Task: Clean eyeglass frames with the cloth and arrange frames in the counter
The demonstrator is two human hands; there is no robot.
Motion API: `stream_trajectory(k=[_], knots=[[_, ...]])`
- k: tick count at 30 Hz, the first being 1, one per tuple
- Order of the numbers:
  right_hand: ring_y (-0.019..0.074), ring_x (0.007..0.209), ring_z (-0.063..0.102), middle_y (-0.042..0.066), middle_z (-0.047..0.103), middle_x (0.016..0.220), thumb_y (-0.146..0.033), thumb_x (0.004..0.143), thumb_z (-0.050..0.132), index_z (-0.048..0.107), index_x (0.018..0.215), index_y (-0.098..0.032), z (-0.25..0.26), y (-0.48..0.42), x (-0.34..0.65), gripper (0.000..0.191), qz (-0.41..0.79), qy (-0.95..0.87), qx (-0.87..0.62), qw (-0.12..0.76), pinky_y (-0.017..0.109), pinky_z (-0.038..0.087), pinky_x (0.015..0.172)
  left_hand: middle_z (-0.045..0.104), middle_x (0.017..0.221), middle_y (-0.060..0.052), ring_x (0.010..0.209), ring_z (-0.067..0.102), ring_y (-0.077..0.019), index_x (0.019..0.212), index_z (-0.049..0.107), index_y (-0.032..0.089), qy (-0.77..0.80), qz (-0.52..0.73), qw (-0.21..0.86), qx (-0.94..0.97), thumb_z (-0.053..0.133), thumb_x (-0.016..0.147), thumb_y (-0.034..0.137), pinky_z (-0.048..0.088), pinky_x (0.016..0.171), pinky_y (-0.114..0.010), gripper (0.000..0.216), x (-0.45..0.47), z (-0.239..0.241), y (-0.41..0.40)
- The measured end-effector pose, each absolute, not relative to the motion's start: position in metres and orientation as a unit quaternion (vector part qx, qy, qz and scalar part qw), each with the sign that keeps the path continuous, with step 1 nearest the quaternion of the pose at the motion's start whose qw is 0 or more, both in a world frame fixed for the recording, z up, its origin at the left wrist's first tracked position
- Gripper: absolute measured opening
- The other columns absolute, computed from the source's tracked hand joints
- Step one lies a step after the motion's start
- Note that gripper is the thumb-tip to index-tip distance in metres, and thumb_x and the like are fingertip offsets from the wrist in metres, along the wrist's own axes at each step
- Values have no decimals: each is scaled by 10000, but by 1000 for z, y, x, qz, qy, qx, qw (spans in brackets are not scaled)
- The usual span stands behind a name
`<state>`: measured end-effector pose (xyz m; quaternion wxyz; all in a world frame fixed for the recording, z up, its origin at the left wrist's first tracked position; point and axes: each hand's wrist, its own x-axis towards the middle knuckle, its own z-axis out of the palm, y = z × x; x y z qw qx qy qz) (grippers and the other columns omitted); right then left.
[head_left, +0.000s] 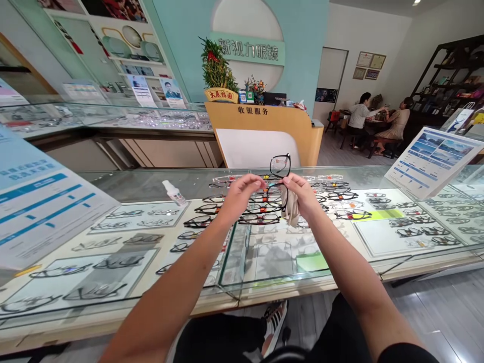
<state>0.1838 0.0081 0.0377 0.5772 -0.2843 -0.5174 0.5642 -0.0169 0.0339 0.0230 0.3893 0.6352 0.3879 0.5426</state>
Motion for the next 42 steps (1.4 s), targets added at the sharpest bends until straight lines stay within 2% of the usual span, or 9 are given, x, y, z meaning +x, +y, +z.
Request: stream_trajectory(k=[5,10,13,16,19,22,29,35,42], knots=[[154,738,611,-7,716,811,-764,559,983,613,715,-246,37,8,182,655,571,-521,-279,570,284,513,694,785,928,-47,914,713,-247,961,829,215,338,501,552,574,930,693,606,564,921,-400,485,-5,3,37],[164,771,626,-5,733,829,-772,559,986,660,733,-246,34,9,181,643,585,-527,-266,556,290,531,743,754,809,-25,847,723,-219,1066,865,208,291,477,649,516,1012,682,503,575,858,-362,507,-4,-3,36],[147,744,603,-16,718,803,-740,561,1004,683,737,-240,33,9,180,620,606,-518,-254,547,275,522,738,698,683,8,751,695,-180,1045,884,207,267,470,676,501,1035,683,455,562,788,-310,464,-6,0,33],[136,726,587,-30,685,760,-692,581,1020,691,734,-236,31,9,179,583,620,-514,-235,544,263,513,731,740,707,2,714,692,-162,997,897,213,261,469,691,484,1074,628,429,567,756,-289,462,-8,2,34],[133,700,570,-35,674,747,-681,580,1025,691,726,-235,31,10,179,576,627,-516,-232,536,264,505,703,839,907,-58,834,759,-213,985,896,201,264,479,692,471,1077,617,398,599,815,-326,455,-11,0,36],[132,698,573,-37,674,745,-676,583,1027,699,726,-237,31,11,180,566,626,-519,-229,535,262,504,702,860,1060,-91,920,780,-243,1009,886,194,266,482,691,468,1064,642,363,611,840,-350,442,-11,-3,38],[137,710,589,-33,704,766,-674,594,1023,702,733,-236,29,10,179,560,624,-518,-229,538,270,524,729,757,783,1,651,656,-126,878,829,177,254,476,697,473,1066,659,327,543,643,-254,356,-7,0,35],[145,755,603,-31,708,768,-681,599,1018,697,725,-237,30,11,179,562,615,-523,-228,545,278,530,771,826,941,-53,771,731,-186,933,815,177,251,503,695,448,1017,712,256,570,679,-293,309,-10,2,36],[143,736,593,-32,703,765,-682,575,1022,710,729,-239,31,11,179,564,616,-513,-240,547,282,526,744,825,945,-72,788,742,-207,967,822,162,235,491,695,470,941,754,256,578,661,-293,262,-11,9,34]])
